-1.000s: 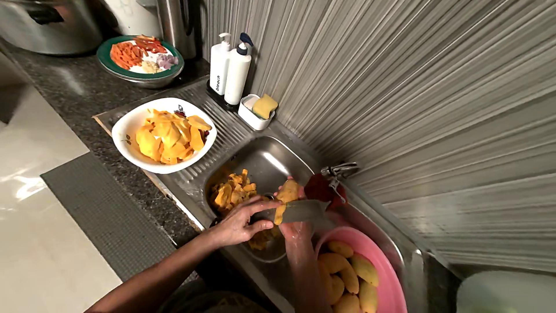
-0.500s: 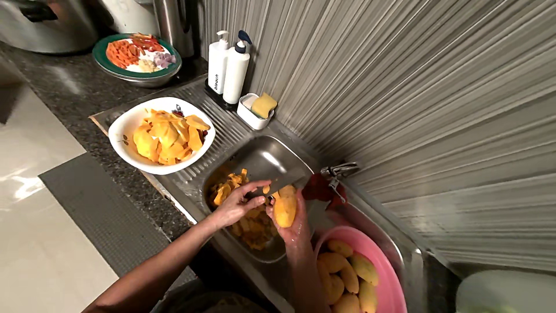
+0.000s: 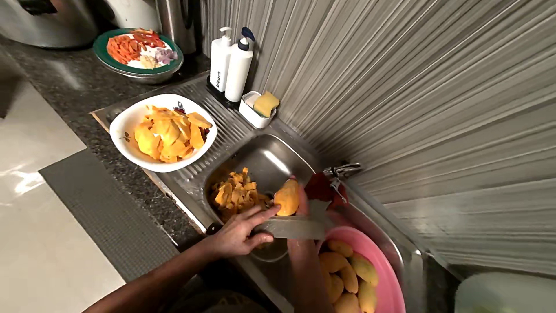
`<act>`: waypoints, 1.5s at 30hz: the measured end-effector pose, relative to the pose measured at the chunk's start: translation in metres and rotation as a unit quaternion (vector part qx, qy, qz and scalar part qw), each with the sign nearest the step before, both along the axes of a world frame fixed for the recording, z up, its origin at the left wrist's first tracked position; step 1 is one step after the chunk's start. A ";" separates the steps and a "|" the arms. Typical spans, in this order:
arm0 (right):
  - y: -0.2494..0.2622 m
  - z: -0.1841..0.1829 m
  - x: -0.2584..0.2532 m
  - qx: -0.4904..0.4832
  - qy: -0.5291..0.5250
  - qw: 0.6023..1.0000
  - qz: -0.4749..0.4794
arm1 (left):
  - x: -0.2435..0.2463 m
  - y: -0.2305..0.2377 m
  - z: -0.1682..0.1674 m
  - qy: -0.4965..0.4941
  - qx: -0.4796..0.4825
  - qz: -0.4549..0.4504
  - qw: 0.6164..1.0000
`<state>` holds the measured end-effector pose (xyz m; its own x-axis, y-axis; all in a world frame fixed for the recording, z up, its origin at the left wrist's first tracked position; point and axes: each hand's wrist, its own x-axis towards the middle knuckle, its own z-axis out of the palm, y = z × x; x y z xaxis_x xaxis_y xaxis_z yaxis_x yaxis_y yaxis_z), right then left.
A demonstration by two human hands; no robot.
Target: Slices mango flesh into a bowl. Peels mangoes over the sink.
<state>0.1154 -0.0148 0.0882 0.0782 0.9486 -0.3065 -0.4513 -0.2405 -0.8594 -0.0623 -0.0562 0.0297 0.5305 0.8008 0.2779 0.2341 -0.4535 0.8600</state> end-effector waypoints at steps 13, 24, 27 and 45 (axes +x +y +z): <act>-0.009 -0.012 -0.002 0.087 -0.037 0.994 -0.048 | 0.008 0.009 0.001 -0.030 0.013 0.036 0.999; -0.009 -0.014 0.002 0.071 -0.006 0.997 -0.014 | 0.000 0.021 0.005 -0.016 -0.019 0.030 0.999; -0.011 -0.018 0.004 0.092 0.012 0.996 0.008 | 0.000 0.024 0.010 -0.038 -0.047 0.017 0.998; -0.022 -0.020 0.019 -0.006 -0.004 0.998 0.066 | -0.022 0.038 -0.003 -0.146 -0.468 0.069 0.869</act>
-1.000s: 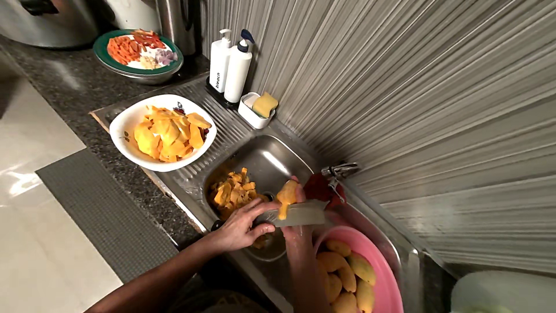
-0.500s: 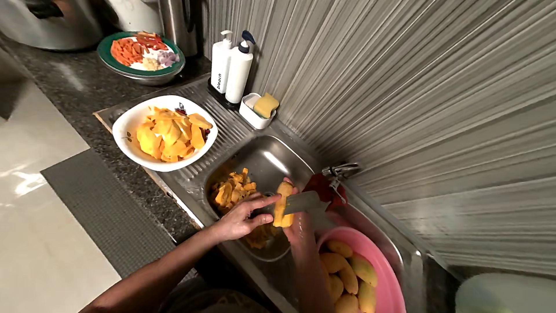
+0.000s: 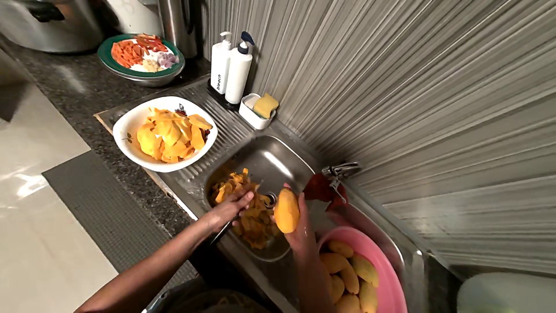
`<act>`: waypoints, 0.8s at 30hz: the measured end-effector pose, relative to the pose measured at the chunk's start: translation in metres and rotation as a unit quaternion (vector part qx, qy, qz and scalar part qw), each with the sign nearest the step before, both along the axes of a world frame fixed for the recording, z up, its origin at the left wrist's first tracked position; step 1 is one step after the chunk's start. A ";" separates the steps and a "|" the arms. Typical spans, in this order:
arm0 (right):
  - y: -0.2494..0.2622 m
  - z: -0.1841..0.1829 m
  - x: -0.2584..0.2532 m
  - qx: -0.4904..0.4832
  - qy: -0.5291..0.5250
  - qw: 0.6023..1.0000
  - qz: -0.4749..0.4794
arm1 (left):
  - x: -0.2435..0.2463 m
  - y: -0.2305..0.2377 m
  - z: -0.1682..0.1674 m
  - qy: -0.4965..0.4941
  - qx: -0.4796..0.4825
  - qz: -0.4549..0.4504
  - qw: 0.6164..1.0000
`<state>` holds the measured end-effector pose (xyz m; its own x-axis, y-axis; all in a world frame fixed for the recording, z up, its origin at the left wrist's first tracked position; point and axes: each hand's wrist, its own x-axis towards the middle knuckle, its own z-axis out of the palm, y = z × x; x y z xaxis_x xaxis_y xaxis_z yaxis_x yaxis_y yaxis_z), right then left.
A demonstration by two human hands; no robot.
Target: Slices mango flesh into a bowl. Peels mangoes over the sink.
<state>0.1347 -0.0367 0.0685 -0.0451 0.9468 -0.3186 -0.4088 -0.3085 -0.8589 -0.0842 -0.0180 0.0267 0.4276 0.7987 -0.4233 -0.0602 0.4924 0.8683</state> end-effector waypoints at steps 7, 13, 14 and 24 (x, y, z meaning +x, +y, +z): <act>0.003 -0.006 -0.005 0.109 -0.133 0.985 -0.027 | 0.027 -0.048 0.002 0.079 0.390 -0.059 0.916; 0.000 0.003 -0.011 0.153 -0.215 0.964 -0.038 | 0.032 -0.043 0.004 0.168 0.435 -0.028 0.884; -0.001 0.002 -0.011 0.157 -0.226 0.961 -0.033 | 0.032 -0.041 0.005 0.172 0.435 -0.026 0.884; -0.002 -0.003 -0.009 0.130 -0.240 0.961 -0.052 | 0.026 -0.024 0.016 0.097 0.377 -0.051 0.920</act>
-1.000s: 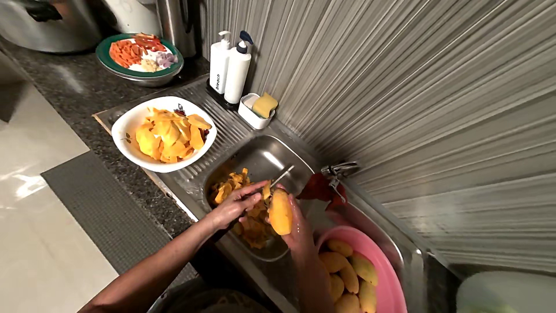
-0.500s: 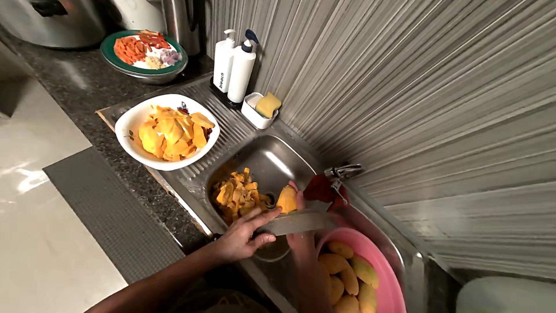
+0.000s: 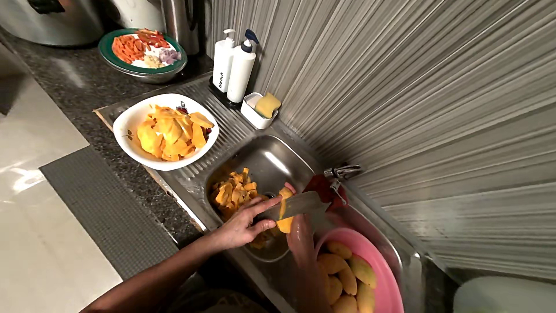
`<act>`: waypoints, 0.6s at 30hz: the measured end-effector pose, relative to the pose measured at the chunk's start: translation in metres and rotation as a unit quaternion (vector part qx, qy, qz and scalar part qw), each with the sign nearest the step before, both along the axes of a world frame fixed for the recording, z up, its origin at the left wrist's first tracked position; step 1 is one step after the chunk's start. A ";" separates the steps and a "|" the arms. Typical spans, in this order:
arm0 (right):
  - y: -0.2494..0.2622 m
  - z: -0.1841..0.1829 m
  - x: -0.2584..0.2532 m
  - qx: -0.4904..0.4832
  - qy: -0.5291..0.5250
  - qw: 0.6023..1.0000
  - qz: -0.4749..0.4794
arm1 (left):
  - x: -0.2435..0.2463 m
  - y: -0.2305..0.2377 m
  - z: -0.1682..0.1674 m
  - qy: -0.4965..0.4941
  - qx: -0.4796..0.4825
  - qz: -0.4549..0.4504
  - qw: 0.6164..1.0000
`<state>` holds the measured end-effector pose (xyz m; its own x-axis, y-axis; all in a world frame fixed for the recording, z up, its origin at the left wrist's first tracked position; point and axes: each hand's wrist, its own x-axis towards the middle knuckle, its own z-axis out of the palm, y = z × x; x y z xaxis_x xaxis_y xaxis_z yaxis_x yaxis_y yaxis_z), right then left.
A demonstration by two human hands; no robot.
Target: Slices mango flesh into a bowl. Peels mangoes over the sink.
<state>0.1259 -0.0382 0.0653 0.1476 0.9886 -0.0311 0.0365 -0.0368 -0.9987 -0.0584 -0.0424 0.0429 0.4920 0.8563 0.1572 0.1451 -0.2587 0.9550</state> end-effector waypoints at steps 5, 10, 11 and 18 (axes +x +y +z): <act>-0.001 0.001 0.004 0.027 -0.032 0.999 -0.010 | 0.002 0.000 0.000 -0.007 -0.008 -0.005 1.000; -0.005 0.000 0.002 0.014 -0.051 0.998 -0.023 | 0.003 0.010 -0.003 -0.020 -0.007 0.005 1.000; -0.005 -0.001 0.003 0.021 -0.044 0.999 -0.003 | 0.003 0.012 -0.003 -0.034 -0.010 0.001 0.999; -0.005 -0.002 0.010 0.014 -0.032 0.999 0.033 | 0.002 0.017 0.003 -0.091 -0.081 -0.031 0.992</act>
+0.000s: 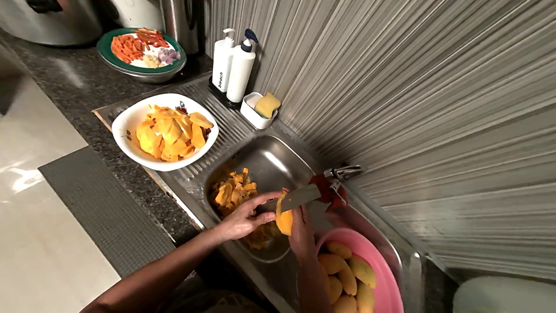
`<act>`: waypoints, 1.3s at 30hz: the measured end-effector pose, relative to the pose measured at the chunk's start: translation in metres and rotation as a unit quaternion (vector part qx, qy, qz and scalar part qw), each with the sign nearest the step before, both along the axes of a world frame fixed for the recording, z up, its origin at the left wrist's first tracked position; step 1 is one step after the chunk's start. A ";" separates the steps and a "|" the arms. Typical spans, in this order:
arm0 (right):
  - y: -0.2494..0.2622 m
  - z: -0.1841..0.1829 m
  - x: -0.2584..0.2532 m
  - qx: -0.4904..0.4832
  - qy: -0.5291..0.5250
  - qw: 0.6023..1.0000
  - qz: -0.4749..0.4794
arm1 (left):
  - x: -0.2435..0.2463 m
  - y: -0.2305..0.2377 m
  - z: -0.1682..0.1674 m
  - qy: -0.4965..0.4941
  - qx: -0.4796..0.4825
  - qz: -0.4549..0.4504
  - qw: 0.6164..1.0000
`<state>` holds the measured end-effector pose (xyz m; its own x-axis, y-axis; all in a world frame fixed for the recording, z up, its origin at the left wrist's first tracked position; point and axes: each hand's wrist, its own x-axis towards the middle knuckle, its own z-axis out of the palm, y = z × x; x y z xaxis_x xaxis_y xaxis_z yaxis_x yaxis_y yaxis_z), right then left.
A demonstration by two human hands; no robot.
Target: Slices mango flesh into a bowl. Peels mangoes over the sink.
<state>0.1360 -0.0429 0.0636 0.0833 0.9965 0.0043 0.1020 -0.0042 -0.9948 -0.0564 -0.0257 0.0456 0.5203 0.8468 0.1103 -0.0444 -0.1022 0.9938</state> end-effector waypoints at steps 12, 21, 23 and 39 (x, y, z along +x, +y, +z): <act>-0.006 0.007 0.005 -0.078 0.212 0.967 0.114 | -0.012 0.016 -0.010 -0.107 -0.246 0.026 0.963; 0.027 -0.005 -0.004 -0.190 0.450 0.872 -0.035 | -0.012 -0.010 -0.013 -0.110 -0.368 0.004 0.923; 0.028 0.001 -0.013 -0.186 0.440 0.875 -0.077 | -0.010 -0.019 -0.006 -0.042 -0.227 0.004 0.973; 0.022 0.018 -0.018 0.042 0.165 0.984 -0.043 | -0.004 -0.033 0.009 0.172 0.160 0.079 0.969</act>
